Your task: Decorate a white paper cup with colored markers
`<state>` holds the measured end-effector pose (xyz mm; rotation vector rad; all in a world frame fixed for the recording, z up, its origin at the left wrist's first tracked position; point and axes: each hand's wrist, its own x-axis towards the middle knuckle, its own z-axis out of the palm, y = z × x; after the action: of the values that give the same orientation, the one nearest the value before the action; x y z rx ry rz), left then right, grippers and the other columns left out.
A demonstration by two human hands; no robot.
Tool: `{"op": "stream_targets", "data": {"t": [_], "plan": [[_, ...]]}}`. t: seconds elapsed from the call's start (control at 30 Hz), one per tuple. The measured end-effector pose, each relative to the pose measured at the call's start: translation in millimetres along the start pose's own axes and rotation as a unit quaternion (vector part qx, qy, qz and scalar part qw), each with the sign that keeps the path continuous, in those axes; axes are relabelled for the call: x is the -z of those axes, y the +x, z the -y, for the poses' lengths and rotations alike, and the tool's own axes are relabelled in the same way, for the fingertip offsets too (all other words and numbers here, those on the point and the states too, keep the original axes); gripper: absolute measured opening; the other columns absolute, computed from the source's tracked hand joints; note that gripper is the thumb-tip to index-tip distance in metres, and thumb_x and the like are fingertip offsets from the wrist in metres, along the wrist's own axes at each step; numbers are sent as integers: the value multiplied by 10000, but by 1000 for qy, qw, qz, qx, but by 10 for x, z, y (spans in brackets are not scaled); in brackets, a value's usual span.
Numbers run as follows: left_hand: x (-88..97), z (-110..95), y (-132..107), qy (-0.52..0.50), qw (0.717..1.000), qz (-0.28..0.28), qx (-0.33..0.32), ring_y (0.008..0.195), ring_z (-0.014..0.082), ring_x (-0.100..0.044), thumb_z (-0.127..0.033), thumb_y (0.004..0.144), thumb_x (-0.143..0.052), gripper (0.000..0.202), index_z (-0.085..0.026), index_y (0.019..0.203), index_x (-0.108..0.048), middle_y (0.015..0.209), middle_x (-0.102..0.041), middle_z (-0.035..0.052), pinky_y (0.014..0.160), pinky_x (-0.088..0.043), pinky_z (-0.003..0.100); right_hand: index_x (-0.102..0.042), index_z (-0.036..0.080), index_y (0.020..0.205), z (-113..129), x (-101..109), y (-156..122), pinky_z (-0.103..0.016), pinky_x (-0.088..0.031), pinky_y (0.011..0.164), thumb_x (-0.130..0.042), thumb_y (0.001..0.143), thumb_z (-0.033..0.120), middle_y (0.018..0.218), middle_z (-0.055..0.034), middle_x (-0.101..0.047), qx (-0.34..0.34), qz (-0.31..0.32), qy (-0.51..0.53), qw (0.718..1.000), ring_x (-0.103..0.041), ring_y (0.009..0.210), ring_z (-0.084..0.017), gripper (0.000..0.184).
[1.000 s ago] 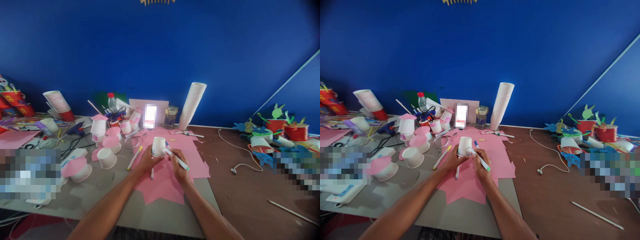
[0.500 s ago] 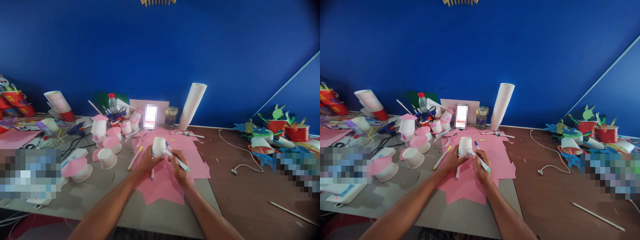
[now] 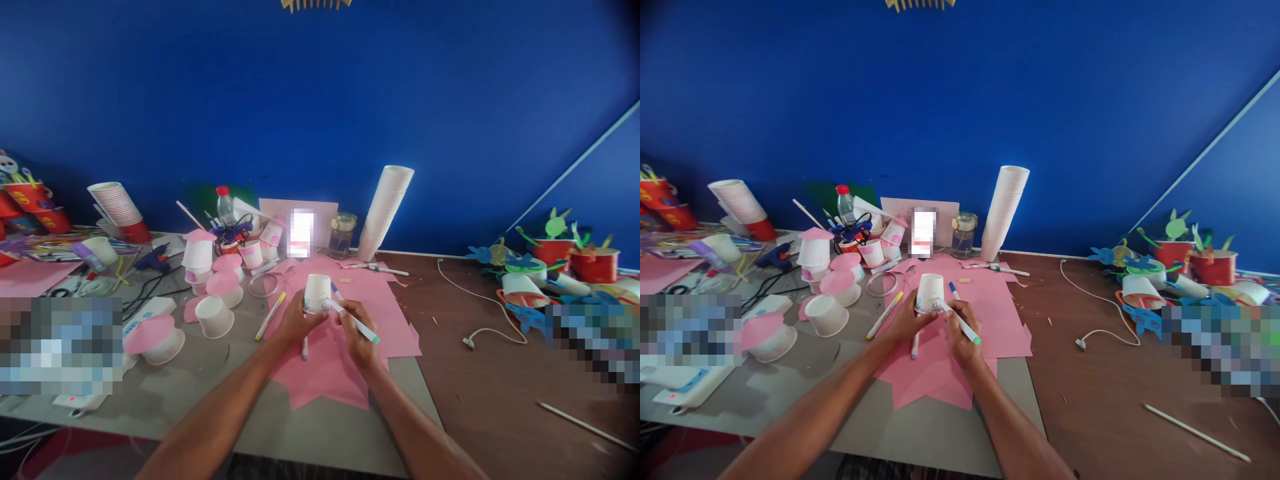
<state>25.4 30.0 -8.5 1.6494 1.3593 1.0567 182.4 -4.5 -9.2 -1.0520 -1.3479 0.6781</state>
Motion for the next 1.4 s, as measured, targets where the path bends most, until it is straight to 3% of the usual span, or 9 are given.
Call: {"op": "stream_targets", "data": {"t": [0.67, 1.4], "plan": [[-17, 40, 19, -6, 1000, -11, -18, 918, 227, -642, -346, 725, -723, 446, -155, 1098, -573, 1060, -672, 74, 761, -512, 308, -599, 191, 885, -14, 7, 11, -266, -435, 540, -526, 878, 318, 695, -20, -627, 1, -2, -7, 1000, -610, 629, -175, 146], [-9, 15, -1, -25, 1000, -1, 3, 920, 228, -638, -340, 720, -729, 453, -156, 1101, -569, 1057, -668, 77, 757, -509, 312, -607, 193, 888, 39, 27, -12, -283, -446, 574, -506, 883, 313, 665, -5, -599, -2, -7, -7, 1000, -578, 621, -171, 157]]}}
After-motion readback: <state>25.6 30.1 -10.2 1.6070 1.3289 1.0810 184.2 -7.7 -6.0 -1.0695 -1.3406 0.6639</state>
